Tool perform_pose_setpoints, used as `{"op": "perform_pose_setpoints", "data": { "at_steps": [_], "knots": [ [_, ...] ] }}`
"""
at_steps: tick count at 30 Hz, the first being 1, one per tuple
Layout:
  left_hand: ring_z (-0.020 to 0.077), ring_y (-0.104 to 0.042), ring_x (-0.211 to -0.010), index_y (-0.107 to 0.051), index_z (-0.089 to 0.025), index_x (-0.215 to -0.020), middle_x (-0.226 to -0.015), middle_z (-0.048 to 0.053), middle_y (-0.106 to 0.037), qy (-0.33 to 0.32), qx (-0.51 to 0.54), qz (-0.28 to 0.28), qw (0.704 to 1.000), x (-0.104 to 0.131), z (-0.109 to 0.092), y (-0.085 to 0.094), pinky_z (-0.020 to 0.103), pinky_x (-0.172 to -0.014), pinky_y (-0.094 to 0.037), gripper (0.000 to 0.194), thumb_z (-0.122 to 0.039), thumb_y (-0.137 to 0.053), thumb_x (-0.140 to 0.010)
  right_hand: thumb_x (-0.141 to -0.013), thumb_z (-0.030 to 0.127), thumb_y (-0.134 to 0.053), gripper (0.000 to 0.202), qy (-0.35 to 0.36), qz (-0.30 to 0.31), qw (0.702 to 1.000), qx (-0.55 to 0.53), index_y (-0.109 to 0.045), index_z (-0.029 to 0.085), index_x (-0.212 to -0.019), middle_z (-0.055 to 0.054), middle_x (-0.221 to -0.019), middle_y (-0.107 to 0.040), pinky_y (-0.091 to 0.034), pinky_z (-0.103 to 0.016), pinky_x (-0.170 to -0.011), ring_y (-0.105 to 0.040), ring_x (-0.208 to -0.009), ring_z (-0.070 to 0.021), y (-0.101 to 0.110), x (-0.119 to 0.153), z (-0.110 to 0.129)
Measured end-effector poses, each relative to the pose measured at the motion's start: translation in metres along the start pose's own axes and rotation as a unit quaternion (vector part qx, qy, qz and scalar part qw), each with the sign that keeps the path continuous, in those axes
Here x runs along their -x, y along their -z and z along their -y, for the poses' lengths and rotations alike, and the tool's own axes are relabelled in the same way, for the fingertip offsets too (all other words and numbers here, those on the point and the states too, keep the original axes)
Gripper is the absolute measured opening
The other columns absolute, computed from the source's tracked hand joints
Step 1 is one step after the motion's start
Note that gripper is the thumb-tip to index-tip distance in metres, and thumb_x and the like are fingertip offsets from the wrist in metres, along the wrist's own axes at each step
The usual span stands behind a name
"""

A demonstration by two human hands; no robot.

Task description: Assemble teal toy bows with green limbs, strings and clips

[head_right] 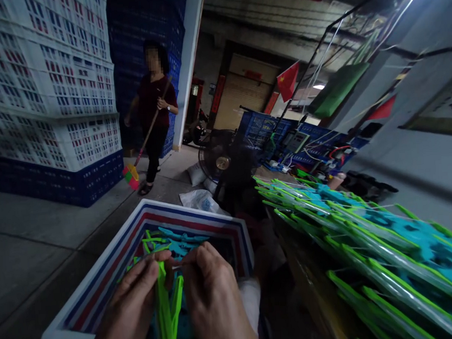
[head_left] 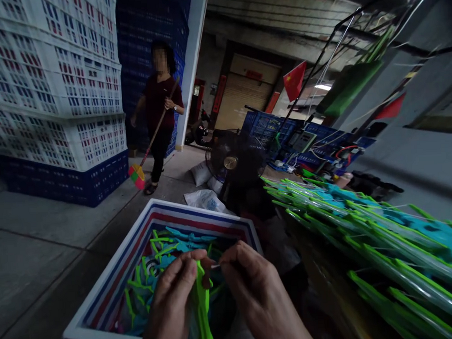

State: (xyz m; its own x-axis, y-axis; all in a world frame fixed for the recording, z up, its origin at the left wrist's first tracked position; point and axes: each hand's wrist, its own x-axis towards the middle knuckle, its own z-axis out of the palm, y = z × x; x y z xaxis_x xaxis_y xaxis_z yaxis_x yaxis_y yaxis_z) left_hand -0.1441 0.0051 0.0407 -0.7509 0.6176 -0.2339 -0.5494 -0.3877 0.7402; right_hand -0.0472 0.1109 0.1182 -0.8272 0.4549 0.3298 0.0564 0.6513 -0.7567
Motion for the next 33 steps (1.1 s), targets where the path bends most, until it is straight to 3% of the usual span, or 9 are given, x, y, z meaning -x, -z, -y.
{"op": "perform_pose_setpoints", "data": {
  "at_steps": [4,9,12,17,24,29,33],
  "knots": [
    [0.0234,-0.069,-0.091,-0.081,-0.022,-0.090,-0.098,0.005,-0.075,-0.017,0.063,-0.002,0.998,0.006,0.001,0.002,0.030,-0.080,-0.057,0.035,-0.050,-0.087,-0.069,-0.101,0.019,-0.039,0.025,0.024,0.034,0.999,-0.001,-0.053,0.020,-0.080,-0.001,-0.079,-0.056,-0.041,-0.023,-0.065,-0.052,-0.070,-0.0132,-0.006,0.000,0.005],
    [0.0224,-0.066,-0.087,-0.079,-0.023,-0.088,-0.090,0.005,-0.072,-0.025,0.056,0.027,0.998,0.009,0.000,0.000,0.030,-0.078,-0.055,0.033,-0.050,-0.086,-0.071,-0.103,0.020,-0.041,0.025,0.040,0.044,0.997,-0.045,-0.049,0.021,-0.080,0.000,-0.079,-0.051,-0.039,-0.023,-0.065,-0.049,-0.071,-0.0132,-0.012,0.002,0.006],
    [0.0174,-0.061,-0.076,-0.075,-0.025,-0.092,-0.083,0.002,-0.066,-0.032,0.064,0.075,0.995,0.010,0.000,-0.001,0.027,-0.073,-0.052,0.027,-0.047,-0.080,-0.079,-0.104,0.027,-0.043,0.026,0.005,0.047,0.994,-0.101,-0.049,0.021,-0.079,0.001,-0.078,-0.050,-0.038,-0.023,-0.063,-0.047,-0.068,-0.0127,-0.015,0.003,0.002],
    [0.0205,-0.062,-0.091,-0.069,-0.022,-0.087,-0.092,0.003,-0.063,-0.056,0.071,0.094,0.991,0.010,0.000,-0.002,0.030,-0.084,-0.050,0.023,-0.044,-0.074,-0.086,-0.102,0.032,-0.047,0.026,-0.053,0.076,0.983,-0.156,-0.051,0.020,-0.081,0.000,-0.078,-0.051,-0.039,-0.023,-0.064,-0.048,-0.072,-0.0133,-0.015,0.002,0.001],
    [0.0209,-0.062,-0.094,-0.072,-0.021,-0.083,-0.097,0.005,-0.063,-0.064,0.076,0.055,0.994,0.011,0.001,-0.009,0.028,-0.083,-0.051,0.026,-0.045,-0.081,-0.079,-0.096,0.019,-0.053,0.019,0.041,0.050,0.994,-0.092,-0.059,0.019,-0.078,0.001,-0.076,-0.055,-0.042,-0.021,-0.066,-0.053,-0.069,-0.0121,-0.012,-0.001,-0.003],
    [0.0178,-0.062,-0.085,-0.072,-0.021,-0.081,-0.099,0.003,-0.063,-0.029,0.111,0.047,0.992,0.012,0.005,-0.016,0.028,-0.082,-0.051,0.030,-0.045,-0.086,-0.072,-0.090,0.006,-0.056,0.016,0.073,0.054,0.994,-0.054,-0.063,0.020,-0.085,0.003,-0.075,-0.056,-0.042,-0.019,-0.061,-0.053,-0.063,-0.0098,-0.006,0.000,-0.015],
    [0.0129,-0.058,-0.075,-0.072,-0.022,-0.081,-0.089,0.000,-0.062,0.001,0.113,0.052,0.992,0.015,0.001,-0.023,0.022,-0.073,-0.048,0.030,-0.045,-0.088,-0.071,-0.090,0.003,-0.055,0.019,0.111,0.071,0.991,-0.012,-0.059,0.021,-0.088,0.003,-0.076,-0.057,-0.042,-0.018,-0.063,-0.055,-0.066,-0.0101,0.003,0.002,-0.015]
  ]
}}
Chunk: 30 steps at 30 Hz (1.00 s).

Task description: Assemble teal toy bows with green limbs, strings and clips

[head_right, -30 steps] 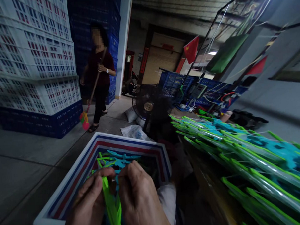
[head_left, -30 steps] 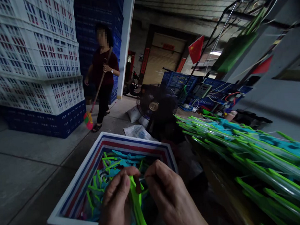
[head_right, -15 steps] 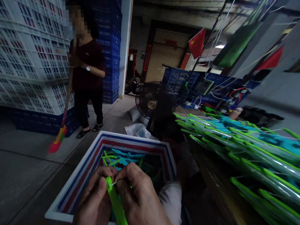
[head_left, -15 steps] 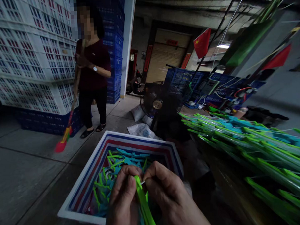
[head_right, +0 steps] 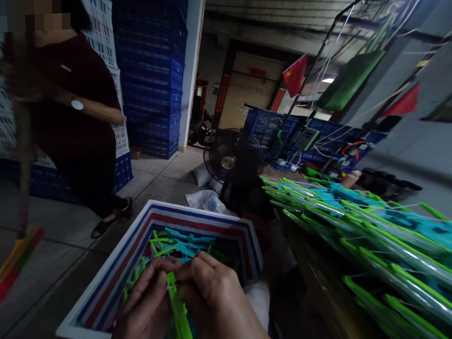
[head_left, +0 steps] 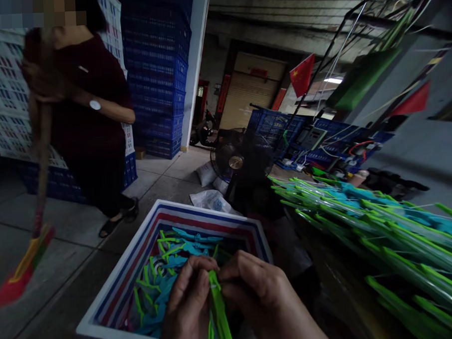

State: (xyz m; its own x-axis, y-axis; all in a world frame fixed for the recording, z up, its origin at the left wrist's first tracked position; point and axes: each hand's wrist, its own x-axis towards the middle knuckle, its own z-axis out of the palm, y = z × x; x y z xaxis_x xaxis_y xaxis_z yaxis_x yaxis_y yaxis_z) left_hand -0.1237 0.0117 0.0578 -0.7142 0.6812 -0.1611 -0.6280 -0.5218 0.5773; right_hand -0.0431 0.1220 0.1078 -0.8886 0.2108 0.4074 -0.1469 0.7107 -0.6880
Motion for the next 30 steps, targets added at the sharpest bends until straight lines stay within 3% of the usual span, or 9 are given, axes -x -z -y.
{"op": "perform_pose_setpoints", "data": {
  "at_steps": [2,7,13,17,20,22,25,28,30],
  "knots": [
    [0.0120,-0.056,-0.072,-0.072,-0.022,-0.082,-0.089,0.000,-0.061,0.005,-0.010,-0.001,1.000,0.001,-0.002,-0.005,0.021,-0.066,-0.046,0.029,-0.044,-0.087,-0.072,-0.089,0.002,-0.054,0.020,0.002,0.017,1.000,0.013,-0.056,0.021,-0.089,0.003,-0.078,-0.057,-0.041,-0.017,-0.062,-0.056,-0.067,-0.0097,0.002,0.002,0.001],
    [0.0106,-0.057,-0.071,-0.073,-0.018,-0.079,-0.095,0.001,-0.063,0.008,-0.010,-0.015,1.000,-0.003,-0.004,-0.014,0.019,-0.062,-0.045,0.038,-0.045,-0.094,-0.062,-0.088,0.001,-0.048,0.022,0.034,-0.010,0.995,0.094,-0.047,0.024,-0.091,0.003,-0.079,-0.055,-0.040,-0.017,-0.056,-0.056,-0.064,-0.0108,-0.004,0.005,-0.001],
    [0.0085,-0.053,-0.061,-0.071,-0.019,-0.080,-0.067,-0.003,-0.060,0.039,-0.040,-0.054,0.997,-0.012,0.002,-0.013,0.015,-0.058,-0.043,0.047,-0.049,-0.097,-0.054,-0.096,0.008,-0.035,0.021,0.153,-0.072,0.912,0.374,-0.053,0.019,-0.099,-0.005,-0.084,-0.058,-0.038,-0.028,-0.049,-0.056,-0.066,-0.0199,-0.024,0.011,-0.006],
    [0.0093,-0.053,-0.062,-0.070,-0.020,-0.083,-0.066,-0.003,-0.062,0.029,-0.079,-0.039,0.996,-0.015,0.005,-0.009,0.016,-0.059,-0.044,0.043,-0.050,-0.092,-0.062,-0.105,0.014,-0.020,0.038,0.194,-0.148,0.886,0.395,-0.050,0.020,-0.083,-0.003,-0.072,-0.053,-0.032,-0.031,-0.047,-0.048,-0.060,-0.0185,-0.026,0.004,-0.005],
    [0.0106,-0.055,-0.062,-0.071,-0.021,-0.081,-0.066,-0.003,-0.064,0.044,-0.079,-0.022,0.996,-0.017,0.008,-0.010,0.017,-0.058,-0.044,0.041,-0.050,-0.092,-0.062,-0.106,0.013,-0.022,0.037,0.203,-0.183,0.880,0.389,-0.047,0.020,-0.080,-0.001,-0.068,-0.049,-0.030,-0.032,-0.051,-0.044,-0.058,-0.0172,-0.020,-0.004,-0.001],
    [0.0116,-0.057,-0.063,-0.072,-0.020,-0.080,-0.069,-0.002,-0.066,0.044,-0.075,-0.030,0.996,-0.018,0.012,-0.012,0.019,-0.058,-0.046,0.041,-0.047,-0.094,-0.057,-0.106,0.013,-0.026,0.033,0.191,-0.177,0.885,0.386,-0.049,0.019,-0.083,-0.001,-0.070,-0.051,-0.032,-0.032,-0.055,-0.045,-0.060,-0.0176,-0.016,-0.007,0.001],
    [0.0107,-0.056,-0.060,-0.073,-0.020,-0.080,-0.068,-0.002,-0.066,0.042,-0.059,-0.038,0.997,-0.021,0.016,-0.015,0.019,-0.056,-0.044,0.041,-0.044,-0.095,-0.056,-0.106,0.015,-0.032,0.027,0.138,-0.155,0.922,0.328,-0.050,0.019,-0.086,-0.002,-0.075,-0.054,-0.034,-0.031,-0.056,-0.048,-0.062,-0.0173,-0.013,-0.009,0.000],
    [0.0103,-0.056,-0.058,-0.072,-0.019,-0.090,-0.068,-0.002,-0.065,0.051,-0.078,-0.022,0.995,-0.025,0.013,-0.012,0.020,-0.058,-0.046,0.043,-0.046,-0.092,-0.063,-0.104,0.015,-0.040,0.021,0.058,-0.171,0.967,0.179,-0.050,0.020,-0.086,0.000,-0.076,-0.053,-0.037,-0.025,-0.057,-0.051,-0.061,-0.0131,-0.010,-0.006,-0.006],
    [0.0125,-0.060,-0.063,-0.070,-0.019,-0.097,-0.077,0.000,-0.068,0.054,-0.120,-0.029,0.991,-0.025,0.007,-0.006,0.021,-0.061,-0.049,0.049,-0.049,-0.090,-0.065,-0.102,0.016,-0.047,0.020,-0.010,-0.196,0.978,0.078,-0.051,0.019,-0.083,0.003,-0.072,-0.051,-0.038,-0.021,-0.056,-0.050,-0.060,-0.0103,-0.001,-0.003,-0.006]
  ]
}}
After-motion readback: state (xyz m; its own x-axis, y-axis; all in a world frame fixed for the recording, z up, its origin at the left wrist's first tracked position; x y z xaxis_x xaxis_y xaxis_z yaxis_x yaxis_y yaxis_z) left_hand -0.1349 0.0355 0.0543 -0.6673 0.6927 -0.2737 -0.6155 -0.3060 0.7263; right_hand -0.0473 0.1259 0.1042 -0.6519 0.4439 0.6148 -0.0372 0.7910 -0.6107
